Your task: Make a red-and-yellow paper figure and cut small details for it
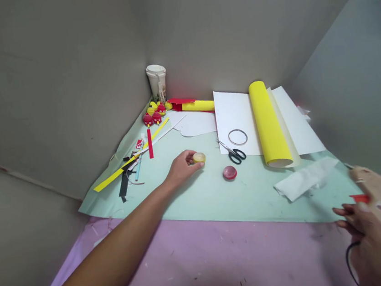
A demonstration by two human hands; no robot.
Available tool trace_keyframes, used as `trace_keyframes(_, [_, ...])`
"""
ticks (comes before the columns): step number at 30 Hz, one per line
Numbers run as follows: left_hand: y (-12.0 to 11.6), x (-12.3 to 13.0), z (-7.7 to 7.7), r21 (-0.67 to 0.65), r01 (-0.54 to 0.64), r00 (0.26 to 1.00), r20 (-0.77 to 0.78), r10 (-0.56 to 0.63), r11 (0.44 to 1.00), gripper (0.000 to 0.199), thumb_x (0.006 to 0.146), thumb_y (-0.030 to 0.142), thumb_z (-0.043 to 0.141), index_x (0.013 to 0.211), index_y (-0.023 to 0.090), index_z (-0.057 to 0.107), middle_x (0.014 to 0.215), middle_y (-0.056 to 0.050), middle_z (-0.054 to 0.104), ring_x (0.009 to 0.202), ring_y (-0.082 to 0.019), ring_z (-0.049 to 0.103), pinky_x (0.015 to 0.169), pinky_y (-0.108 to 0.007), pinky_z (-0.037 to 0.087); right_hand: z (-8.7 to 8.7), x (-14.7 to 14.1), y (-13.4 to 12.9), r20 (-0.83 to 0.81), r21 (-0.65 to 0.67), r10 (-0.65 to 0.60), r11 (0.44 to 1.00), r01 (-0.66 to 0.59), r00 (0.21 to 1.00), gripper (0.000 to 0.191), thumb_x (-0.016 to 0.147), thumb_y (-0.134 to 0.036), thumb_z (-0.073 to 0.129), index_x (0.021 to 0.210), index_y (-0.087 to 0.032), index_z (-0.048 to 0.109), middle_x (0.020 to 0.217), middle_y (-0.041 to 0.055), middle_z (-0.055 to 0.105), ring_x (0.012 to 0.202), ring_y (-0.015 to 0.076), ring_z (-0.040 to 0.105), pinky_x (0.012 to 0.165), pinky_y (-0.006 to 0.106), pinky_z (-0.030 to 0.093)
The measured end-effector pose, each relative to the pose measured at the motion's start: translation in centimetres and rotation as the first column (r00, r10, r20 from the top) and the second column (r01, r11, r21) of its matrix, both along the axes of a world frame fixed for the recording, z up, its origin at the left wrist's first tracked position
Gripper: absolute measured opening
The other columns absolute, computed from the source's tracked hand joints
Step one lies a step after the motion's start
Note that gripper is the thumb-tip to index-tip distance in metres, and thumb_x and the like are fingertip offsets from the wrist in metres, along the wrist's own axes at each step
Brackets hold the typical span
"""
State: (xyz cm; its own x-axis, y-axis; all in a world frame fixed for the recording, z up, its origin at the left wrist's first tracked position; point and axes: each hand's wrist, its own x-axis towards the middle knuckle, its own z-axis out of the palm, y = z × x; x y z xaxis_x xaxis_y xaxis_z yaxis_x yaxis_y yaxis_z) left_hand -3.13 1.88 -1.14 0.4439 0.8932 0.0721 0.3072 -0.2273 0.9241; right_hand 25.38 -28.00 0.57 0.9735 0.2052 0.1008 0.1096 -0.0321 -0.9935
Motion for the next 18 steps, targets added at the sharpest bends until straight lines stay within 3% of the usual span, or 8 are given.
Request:
trace_keyframes(2, [0.0,0.0,0.0,-0.004,0.005,1.0,0.002,-0.005,1.0,0.043,0.068,0.04,0.075,0.105,0.018,0.064,0.099,-0.006,0.07,0.085,-0.02,0.062,0.081,-0.034,0.049,0.0,1.3,-0.4,0.023,0.022,-0.023,1.0,0.022,0.999,0.031,0.074,-0.034,0.079,0.1,-0.021,0.069,0.096,0.0032,0.07,0.075,0.0132,0.067,0.057,0.02,0.054])
trace_keyframes(6, [-0.1,0.0,0.3,-0.018,0.012,1.0,0.0,-0.012,1.0,0.044,0.068,0.039,0.075,0.105,0.018,0.064,0.099,-0.006,0.07,0.086,-0.02,0.062,0.082,-0.034,0.048,-0.3,2.8,0.0,-0.088,0.001,0.015,1.0,-0.015,0.996,0.027,0.074,-0.035,0.077,0.095,-0.02,0.068,0.099,0.0046,0.068,0.073,0.0129,0.066,0.05,0.018,0.053])
trace_keyframes(12, [-0.3,0.0,0.7,-0.024,0.008,1.0,-0.004,-0.008,1.0,0.042,0.068,0.038,0.074,0.104,0.019,0.065,0.098,-0.006,0.07,0.086,-0.02,0.062,0.083,-0.035,0.048,-0.7,-0.2,2.6,-0.315,0.012,0.141,0.989,-0.144,0.939,0.033,0.068,-0.035,0.081,0.093,-0.018,0.067,0.097,0.0029,0.067,0.073,0.0109,0.068,0.054,0.014,0.057])
trace_keyframes(18, [-0.2,0.1,0.6,-0.014,0.026,1.0,-0.01,-0.026,1.0,0.041,0.069,0.038,0.074,0.105,0.019,0.064,0.098,-0.005,0.07,0.087,-0.02,0.062,0.083,-0.034,0.048,-1.2,-2.3,4.5,-0.267,0.023,0.237,0.971,-0.24,0.934,0.042,0.07,-0.042,0.081,0.103,-0.021,0.066,0.108,0.0012,0.067,0.085,0.014,0.072,0.07,0.02,0.061])
